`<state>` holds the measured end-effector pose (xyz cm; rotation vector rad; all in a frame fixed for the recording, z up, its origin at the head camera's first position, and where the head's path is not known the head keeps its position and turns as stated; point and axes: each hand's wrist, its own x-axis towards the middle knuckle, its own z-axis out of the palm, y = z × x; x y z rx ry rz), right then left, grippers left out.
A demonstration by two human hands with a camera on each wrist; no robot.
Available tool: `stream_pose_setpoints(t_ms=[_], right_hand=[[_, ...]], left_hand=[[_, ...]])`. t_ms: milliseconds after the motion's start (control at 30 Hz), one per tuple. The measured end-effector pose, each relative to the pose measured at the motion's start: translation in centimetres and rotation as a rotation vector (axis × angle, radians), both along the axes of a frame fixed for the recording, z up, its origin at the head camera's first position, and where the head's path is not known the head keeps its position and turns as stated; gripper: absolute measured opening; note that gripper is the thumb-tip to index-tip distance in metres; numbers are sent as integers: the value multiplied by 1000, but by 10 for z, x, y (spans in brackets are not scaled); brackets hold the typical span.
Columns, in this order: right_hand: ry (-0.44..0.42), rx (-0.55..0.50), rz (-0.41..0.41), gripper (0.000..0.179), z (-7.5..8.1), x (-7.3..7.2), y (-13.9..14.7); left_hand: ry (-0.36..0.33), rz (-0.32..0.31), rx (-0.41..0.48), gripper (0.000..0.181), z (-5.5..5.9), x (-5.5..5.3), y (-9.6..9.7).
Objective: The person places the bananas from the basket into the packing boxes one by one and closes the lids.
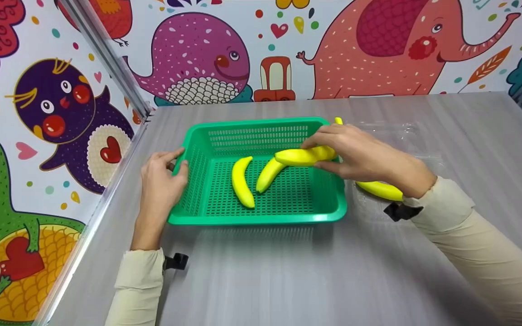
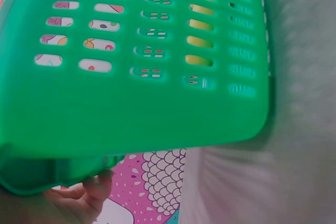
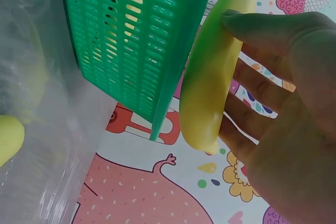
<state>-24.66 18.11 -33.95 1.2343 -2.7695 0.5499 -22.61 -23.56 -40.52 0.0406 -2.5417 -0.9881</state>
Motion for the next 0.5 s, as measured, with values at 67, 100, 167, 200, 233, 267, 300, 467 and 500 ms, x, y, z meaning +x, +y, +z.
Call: stream_pose_setpoints(t_ms=[67, 100, 167, 200, 233, 267, 300, 467, 500], right_hand=[[7, 1, -19, 47, -1, 2, 2], [9, 3, -29, 47, -1, 3, 3], [7, 6, -49, 47, -2, 5, 5], [2, 7, -59, 48, -2, 6, 6], [-1, 11, -69, 48, -2, 7, 7], [-5, 14, -79, 48, -1, 8, 7], [-9, 17, -88, 48, -1, 8, 8], [-21, 18, -133, 49, 1, 10, 16], [-22, 16, -143, 48, 1, 10, 19]], left_hand=[[2, 1, -1, 37, 0, 0, 0], [2, 1, -1, 37, 0, 0, 0], [2, 2, -1, 37, 0, 0, 0], [3, 2, -1, 37, 0, 0, 0], [3, 3, 0, 37, 0, 0, 0], [3, 3, 0, 37, 0, 0, 0], [3, 4, -1, 37, 0, 0, 0], [2, 9, 1, 37, 0, 0, 0], [-1, 10, 0, 37, 0, 1, 1]])
